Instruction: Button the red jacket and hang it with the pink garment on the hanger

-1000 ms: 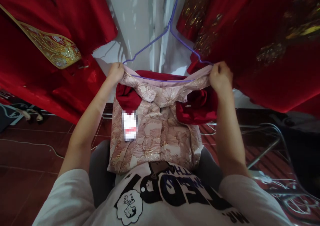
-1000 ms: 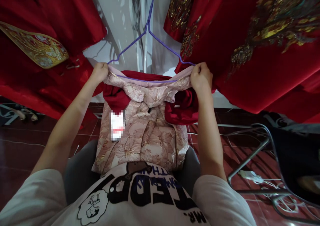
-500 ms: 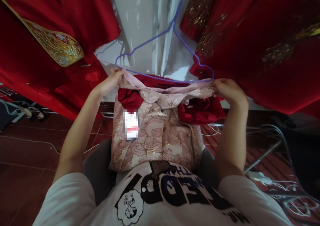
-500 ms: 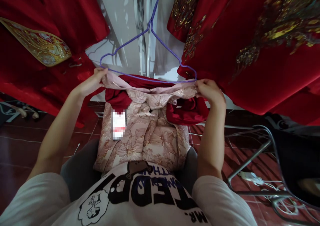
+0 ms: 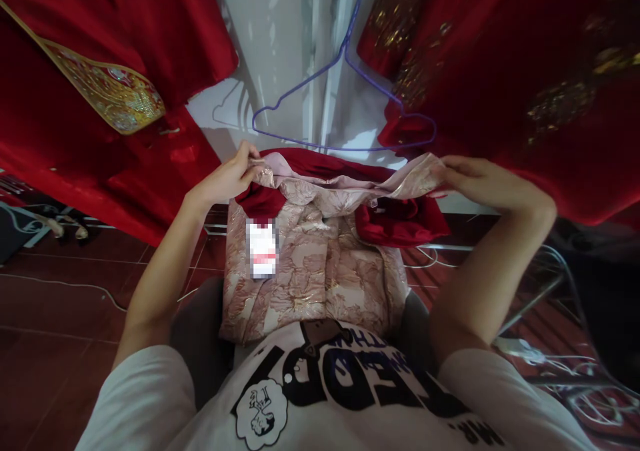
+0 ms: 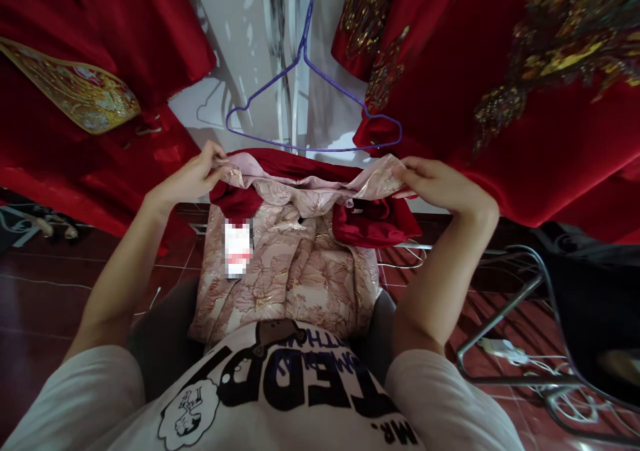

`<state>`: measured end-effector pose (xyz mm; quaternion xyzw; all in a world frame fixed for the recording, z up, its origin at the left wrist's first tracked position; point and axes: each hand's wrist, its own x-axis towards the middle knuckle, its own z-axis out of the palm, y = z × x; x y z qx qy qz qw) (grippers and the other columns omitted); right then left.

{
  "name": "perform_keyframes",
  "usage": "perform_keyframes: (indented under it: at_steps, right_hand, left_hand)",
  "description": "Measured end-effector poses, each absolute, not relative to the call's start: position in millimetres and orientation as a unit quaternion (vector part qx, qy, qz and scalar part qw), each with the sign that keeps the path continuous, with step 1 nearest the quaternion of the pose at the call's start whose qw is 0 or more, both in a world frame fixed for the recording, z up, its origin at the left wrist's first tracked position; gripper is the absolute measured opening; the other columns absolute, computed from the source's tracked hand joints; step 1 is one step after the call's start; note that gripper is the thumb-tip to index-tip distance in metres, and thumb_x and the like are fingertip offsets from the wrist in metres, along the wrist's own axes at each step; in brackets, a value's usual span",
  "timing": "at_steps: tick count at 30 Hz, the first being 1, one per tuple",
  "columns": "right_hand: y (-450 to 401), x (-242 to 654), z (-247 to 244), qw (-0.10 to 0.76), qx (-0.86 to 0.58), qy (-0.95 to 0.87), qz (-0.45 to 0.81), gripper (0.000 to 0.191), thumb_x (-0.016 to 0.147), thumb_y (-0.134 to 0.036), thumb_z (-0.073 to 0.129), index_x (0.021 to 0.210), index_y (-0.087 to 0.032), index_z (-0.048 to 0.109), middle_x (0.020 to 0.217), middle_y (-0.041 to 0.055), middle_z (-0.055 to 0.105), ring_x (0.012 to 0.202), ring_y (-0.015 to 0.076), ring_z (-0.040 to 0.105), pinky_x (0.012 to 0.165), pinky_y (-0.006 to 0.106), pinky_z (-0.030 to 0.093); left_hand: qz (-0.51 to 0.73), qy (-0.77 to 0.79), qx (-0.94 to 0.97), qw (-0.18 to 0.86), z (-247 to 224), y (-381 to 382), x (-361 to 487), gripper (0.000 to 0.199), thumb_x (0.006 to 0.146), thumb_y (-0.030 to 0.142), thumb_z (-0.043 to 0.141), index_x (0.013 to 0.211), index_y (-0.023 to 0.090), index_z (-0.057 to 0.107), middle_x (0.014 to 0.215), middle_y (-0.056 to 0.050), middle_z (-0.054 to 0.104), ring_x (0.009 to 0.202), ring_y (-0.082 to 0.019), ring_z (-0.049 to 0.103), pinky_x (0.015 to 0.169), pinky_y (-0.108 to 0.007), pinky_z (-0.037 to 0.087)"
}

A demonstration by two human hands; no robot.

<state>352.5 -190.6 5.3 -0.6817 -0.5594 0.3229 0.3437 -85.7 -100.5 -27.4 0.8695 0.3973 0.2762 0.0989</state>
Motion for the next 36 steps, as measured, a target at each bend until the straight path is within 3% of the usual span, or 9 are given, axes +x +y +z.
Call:
perform_keyframes:
  at_steps: [3,7,10,13,15,25,36]
  right_hand:
    - [-181,357,-4,0.396,-0.672,-0.565,0.271,0.006,0.092,-0.021,0.062,0.087,-0.022,0.066,0.082,0.0031,0.072,0.078,0.0196,0.068,0.094,0.044,0.057]
    - [-168,357,-18,0.411,-0.690,-0.590,0.079,0.005,0.090,-0.023,0.066,0.094,-0.021,0.069,0.083,0.0058,0.074,0.081,0.0228,0.071,0.090,0.044,0.056]
    - [-153,364,-31,0.410,-0.677,-0.611,-0.038,0.008,0.091,-0.023,0.067,0.096,-0.020,0.072,0.101,0.0105,0.077,0.102,0.0277,0.072,0.102,0.048,0.052]
    - [-136,382,-46,0.433,-0.650,-0.613,-0.122,0.009,0.090,-0.024,0.070,0.096,-0.020,0.075,0.128,0.0130,0.073,0.126,0.0302,0.064,0.114,0.053,0.045]
    - [-127,397,-56,0.456,-0.640,-0.603,-0.137,0.009,0.088,-0.025,0.073,0.096,-0.020,0.076,0.134,0.0125,0.070,0.129,0.0301,0.063,0.116,0.053,0.045]
    - [-115,440,-75,0.486,-0.693,-0.520,-0.117,0.018,0.076,-0.008,0.076,0.088,-0.020,0.080,0.116,0.0109,0.077,0.113,0.0288,0.073,0.108,0.053,0.054]
    - [-128,429,-65,0.507,-0.679,-0.526,-0.072,0.020,0.076,-0.002,0.067,0.083,-0.017,0.078,0.106,0.0096,0.078,0.111,0.0250,0.072,0.107,0.046,0.054]
  left_hand:
    - [0.293,0.365,0.883,0.040,-26,-89,-64,0.012,0.100,0.034,0.052,0.106,0.024,0.055,0.114,-0.011,0.070,0.117,-0.030,0.064,0.109,-0.054,0.051]
    - [0.304,0.333,0.891,0.052,-43,-58,-34,0.027,0.101,0.044,0.058,0.114,0.021,0.062,0.152,-0.015,0.057,0.141,-0.034,0.052,0.122,-0.054,0.039]
    - [0.298,0.329,0.891,0.101,-57,-36,-21,0.036,0.100,0.040,0.059,0.132,0.023,0.060,0.150,-0.013,0.061,0.137,-0.032,0.057,0.121,-0.051,0.040]
    - [0.293,0.324,0.890,0.127,-61,-28,-17,0.039,0.097,0.034,0.063,0.134,0.022,0.062,0.138,-0.014,0.067,0.129,-0.031,0.062,0.117,-0.048,0.045]
    - [0.295,0.320,0.889,0.143,-58,-30,-17,0.036,0.097,0.035,0.063,0.130,0.019,0.065,0.131,-0.014,0.069,0.124,-0.031,0.065,0.113,-0.046,0.049]
    - [0.285,0.326,0.877,0.208,-43,-53,-24,0.035,0.100,0.036,0.063,0.129,0.016,0.064,0.124,-0.012,0.072,0.119,-0.028,0.068,0.111,-0.044,0.051]
    - [0.281,0.327,0.894,0.126,-49,-56,-26,0.036,0.099,0.030,0.064,0.133,0.017,0.063,0.135,-0.014,0.067,0.127,-0.029,0.062,0.117,-0.046,0.046]
